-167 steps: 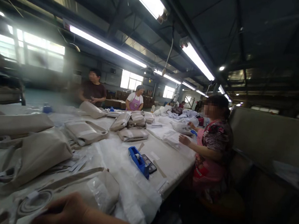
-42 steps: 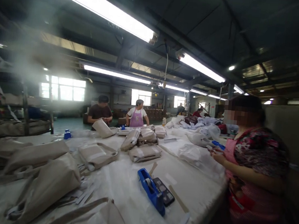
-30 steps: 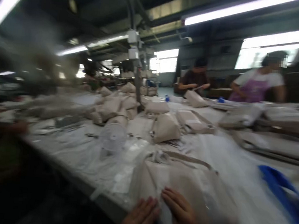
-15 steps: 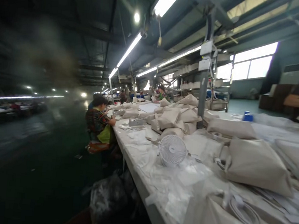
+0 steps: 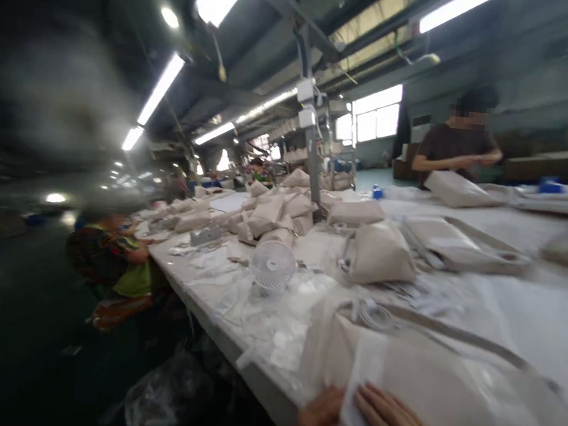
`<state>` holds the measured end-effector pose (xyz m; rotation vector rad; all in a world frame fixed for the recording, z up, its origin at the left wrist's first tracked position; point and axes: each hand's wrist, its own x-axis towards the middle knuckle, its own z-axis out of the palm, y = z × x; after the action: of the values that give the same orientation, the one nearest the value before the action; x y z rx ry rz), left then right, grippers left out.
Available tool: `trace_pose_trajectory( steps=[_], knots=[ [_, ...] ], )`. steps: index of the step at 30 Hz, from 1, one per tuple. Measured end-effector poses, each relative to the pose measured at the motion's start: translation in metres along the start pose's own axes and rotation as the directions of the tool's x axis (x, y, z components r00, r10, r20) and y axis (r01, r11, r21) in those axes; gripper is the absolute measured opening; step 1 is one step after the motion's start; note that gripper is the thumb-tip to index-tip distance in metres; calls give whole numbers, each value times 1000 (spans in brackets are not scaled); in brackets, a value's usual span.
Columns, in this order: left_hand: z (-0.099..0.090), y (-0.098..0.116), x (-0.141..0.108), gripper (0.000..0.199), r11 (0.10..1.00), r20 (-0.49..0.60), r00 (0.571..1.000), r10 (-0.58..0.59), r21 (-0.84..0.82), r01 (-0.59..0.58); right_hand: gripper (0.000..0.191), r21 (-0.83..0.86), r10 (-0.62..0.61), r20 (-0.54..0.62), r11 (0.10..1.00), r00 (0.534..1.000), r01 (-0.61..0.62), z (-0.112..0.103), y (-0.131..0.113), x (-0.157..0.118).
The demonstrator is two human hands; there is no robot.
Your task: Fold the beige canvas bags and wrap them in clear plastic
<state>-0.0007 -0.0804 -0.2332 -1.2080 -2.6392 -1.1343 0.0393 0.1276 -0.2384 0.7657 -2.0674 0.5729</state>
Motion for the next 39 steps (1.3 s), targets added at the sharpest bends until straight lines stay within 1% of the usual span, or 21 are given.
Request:
trace_pose_trajectory(
  steps=[1,2,3,4,6,8,12,14,17,19,21,23,24,26,28,30,31,33,35,37,39],
  knots=[
    [1,4,-8,29,970,-176,955,237,97,-223,61,-48,59,37,997,998,-57,-12,-16,7],
    [0,7,-14,30,923,-308,875,374,217,-318,58,-47,83,45,996,996,-80,-22,-29,16],
    [-2,10,-18,29,883,-372,812,450,319,-344,52,-32,101,43,994,994,-100,-28,-37,25],
    [-4,10,-20,30,892,-404,802,441,294,-343,47,-16,117,46,993,992,-117,-31,-41,33],
    [-8,9,-18,33,920,-407,827,389,219,-325,39,1,155,59,988,986,-155,-32,-44,40],
    [-11,9,-17,35,932,-399,843,361,184,-312,36,13,178,68,984,982,-179,-33,-45,42],
    [-12,9,-18,35,921,-396,833,387,204,-331,35,90,200,58,975,978,-205,-34,-48,48],
    [-11,8,-18,32,917,-396,828,397,212,-338,35,160,268,60,948,961,-275,-34,-45,61],
    [-11,8,-17,32,922,-381,841,385,201,-331,33,200,373,66,904,925,-379,-35,-33,96],
    [-13,10,-15,32,925,-368,850,377,192,-327,28,193,366,76,907,927,-374,-37,-21,124],
    [-15,13,-14,31,930,-361,858,366,189,-317,23,188,322,117,922,940,-339,-40,-12,150],
    [-17,14,-13,30,934,-356,865,353,188,-304,22,176,271,182,937,945,-302,-43,-9,165],
    [-17,13,-13,30,936,-355,868,348,189,-299,23,167,242,222,945,945,-281,-44,-10,166],
    [-14,10,-14,29,936,-365,864,347,192,-295,24,170,193,295,953,936,-250,-44,-18,156],
    [-10,5,-16,25,942,-427,841,333,189,-277,25,222,200,340,933,919,-285,-43,-30,133],
    [-5,1,-17,26,957,-506,812,291,166,-240,26,306,275,326,874,904,-377,-39,-41,105],
    [-4,0,-17,31,966,-538,803,257,139,-216,27,340,323,303,842,897,-418,-37,-46,91],
    [-5,0,-18,45,982,-559,808,185,71,-175,29,362,373,249,820,894,-443,-31,-53,70],
    [-10,2,-17,51,982,-518,835,186,75,-172,33,310,326,228,869,917,-386,-26,-57,56],
    [-17,5,-15,51,960,-404,872,276,167,-227,35,208,244,266,930,932,-303,-27,-63,46],
    [-24,8,-14,51,916,-268,888,373,259,-306,36,122,198,319,961,927,-247,-36,-75,36]
  ],
)
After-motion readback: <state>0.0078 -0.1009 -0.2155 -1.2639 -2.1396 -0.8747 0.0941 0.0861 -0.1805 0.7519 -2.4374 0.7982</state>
